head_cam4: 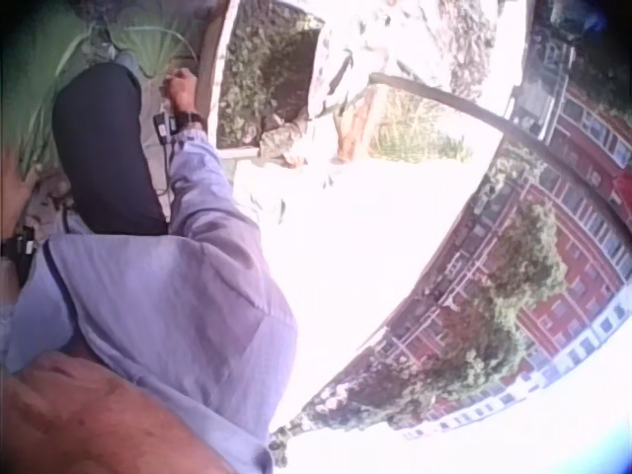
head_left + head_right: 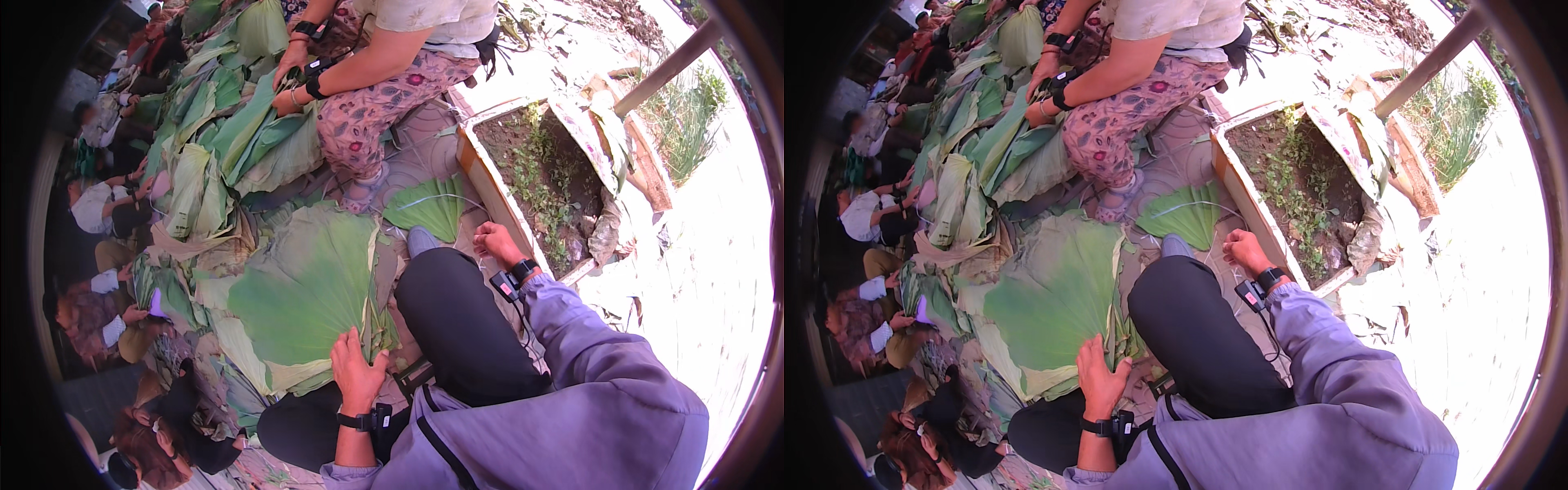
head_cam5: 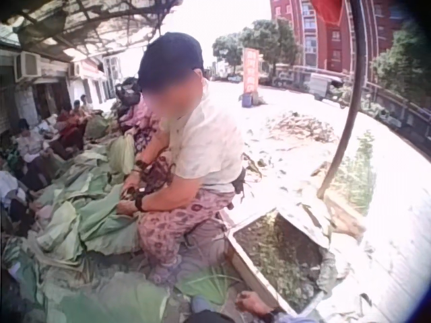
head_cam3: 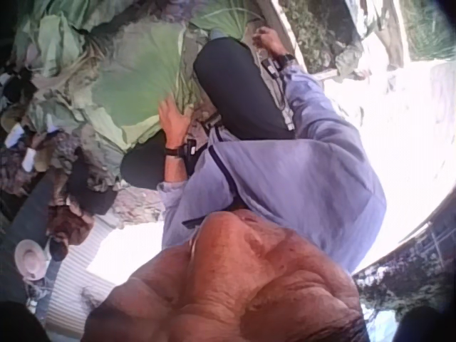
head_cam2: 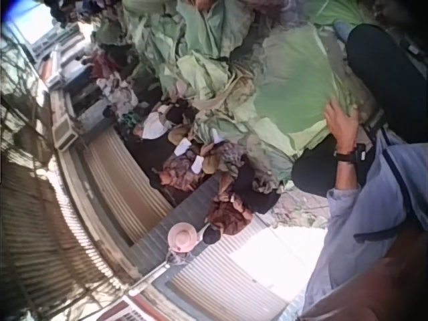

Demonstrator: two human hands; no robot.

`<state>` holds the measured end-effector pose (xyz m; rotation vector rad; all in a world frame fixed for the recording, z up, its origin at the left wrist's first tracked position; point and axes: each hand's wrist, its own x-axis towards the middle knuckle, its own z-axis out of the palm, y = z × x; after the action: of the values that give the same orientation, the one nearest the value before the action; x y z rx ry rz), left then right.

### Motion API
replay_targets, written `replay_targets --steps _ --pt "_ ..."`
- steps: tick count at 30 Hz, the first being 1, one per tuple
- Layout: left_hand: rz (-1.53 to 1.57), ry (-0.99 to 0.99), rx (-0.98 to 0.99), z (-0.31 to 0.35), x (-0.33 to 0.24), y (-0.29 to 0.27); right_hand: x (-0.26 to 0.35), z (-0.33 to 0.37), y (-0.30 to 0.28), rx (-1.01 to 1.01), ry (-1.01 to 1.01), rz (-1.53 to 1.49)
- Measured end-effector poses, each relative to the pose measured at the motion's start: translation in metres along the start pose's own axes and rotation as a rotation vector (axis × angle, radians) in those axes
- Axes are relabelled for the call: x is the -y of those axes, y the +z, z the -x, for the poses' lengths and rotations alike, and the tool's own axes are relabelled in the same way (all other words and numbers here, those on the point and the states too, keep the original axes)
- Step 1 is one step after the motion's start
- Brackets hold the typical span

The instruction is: The person stacks several lotus leaves, folds them, and ties them into a bundle with a piece of string while sitting on the ground.

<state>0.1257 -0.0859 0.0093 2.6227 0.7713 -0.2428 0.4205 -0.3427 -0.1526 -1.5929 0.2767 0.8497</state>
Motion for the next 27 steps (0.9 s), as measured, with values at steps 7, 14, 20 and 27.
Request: replay_targets --steps 7,14,20,27 --pt "0.027 0.002 0.017 -0.001 -0.004 -0.004 -0.028 -0.075 0.009 -0.111 0.043 0.122" --pt "0.069 -0.002 0.023 -0.001 -0.001 -0.003 -0.029 -0.137 0.017 -0.239 -0.18 0.796" --pt "0.101 -0.016 0.045 -0.004 0.001 -0.005 -0.032 -0.18 0.013 -0.201 -0.196 0.979" --pt "0.132 -0.012 0.065 -0.005 0.006 -0.007 -0.046 -0.215 0.006 -0.096 -0.096 1.13"
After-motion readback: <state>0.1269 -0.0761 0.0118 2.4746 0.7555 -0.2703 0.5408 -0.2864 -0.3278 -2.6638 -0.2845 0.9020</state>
